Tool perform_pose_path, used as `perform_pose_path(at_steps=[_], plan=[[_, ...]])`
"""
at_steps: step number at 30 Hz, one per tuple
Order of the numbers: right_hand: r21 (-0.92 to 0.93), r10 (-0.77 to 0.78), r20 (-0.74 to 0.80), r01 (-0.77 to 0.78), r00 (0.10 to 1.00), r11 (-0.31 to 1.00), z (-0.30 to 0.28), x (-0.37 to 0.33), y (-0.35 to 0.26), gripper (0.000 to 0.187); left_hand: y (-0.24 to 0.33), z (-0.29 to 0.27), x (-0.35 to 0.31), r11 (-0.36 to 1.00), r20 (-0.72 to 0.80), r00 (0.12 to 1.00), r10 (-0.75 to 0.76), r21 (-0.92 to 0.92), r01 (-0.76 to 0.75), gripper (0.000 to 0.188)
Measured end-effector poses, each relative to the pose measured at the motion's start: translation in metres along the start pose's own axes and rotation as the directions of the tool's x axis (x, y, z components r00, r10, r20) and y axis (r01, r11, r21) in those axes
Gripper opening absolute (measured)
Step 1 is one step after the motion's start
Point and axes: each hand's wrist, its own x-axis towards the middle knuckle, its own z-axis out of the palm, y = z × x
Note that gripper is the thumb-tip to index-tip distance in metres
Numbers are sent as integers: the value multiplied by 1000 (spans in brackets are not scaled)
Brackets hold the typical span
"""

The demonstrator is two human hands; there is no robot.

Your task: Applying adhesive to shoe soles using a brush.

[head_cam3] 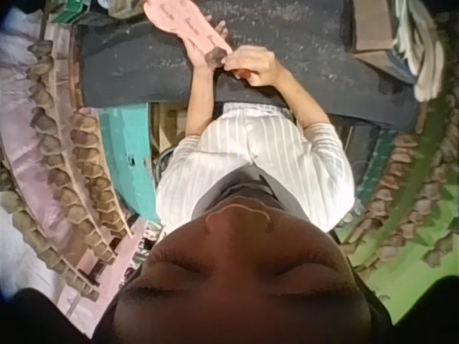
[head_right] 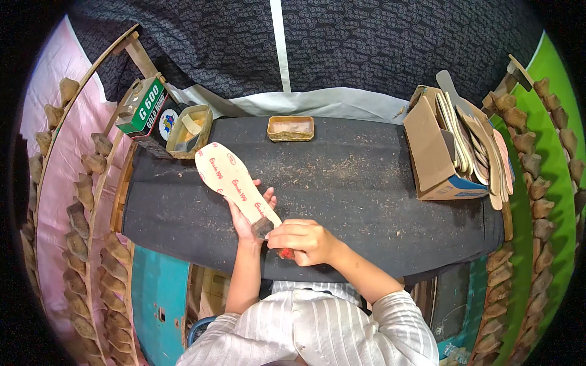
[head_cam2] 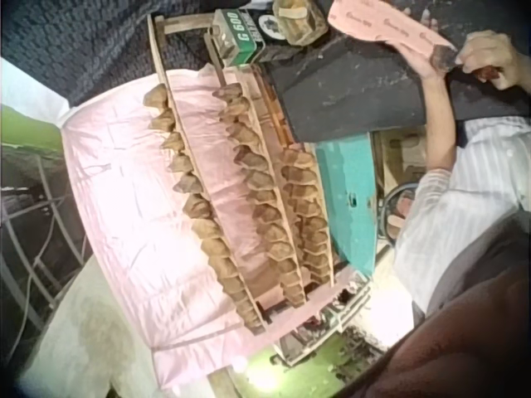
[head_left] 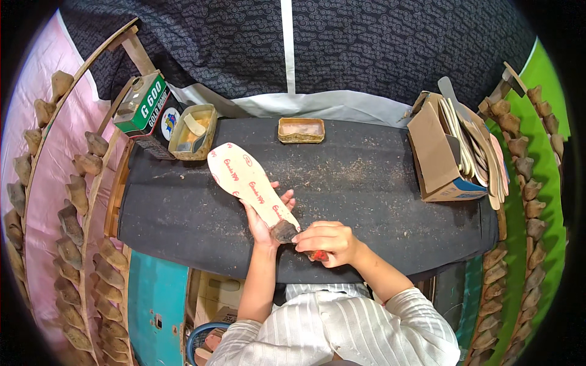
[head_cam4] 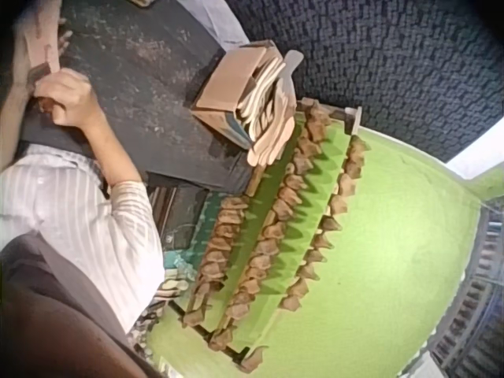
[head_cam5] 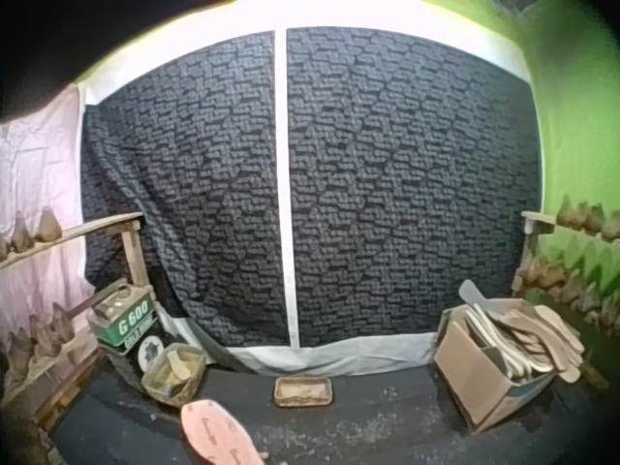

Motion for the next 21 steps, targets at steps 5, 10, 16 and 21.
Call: perform_pose_path(at_steps=[5,10,16,21], plan=[[18,-11,20,11,1000,1000,-6,-7,-5,26,2,-7,-1,999,-14,1000,2,-36,-2,70],[99,76,11,-77,997,992,-22,-1,-4,30,-1,2,-2,1000,8,1000,-14,13,14,73],[-9,67,-25,-67,997,998,-26,9,-2,28,-4,4,-3,988,88,984,-155,19,154,75],[-190,-32,-108,11,994,982,-36,30,4,28,-12,14,-8,946,104,966,-237,251,205,78]])
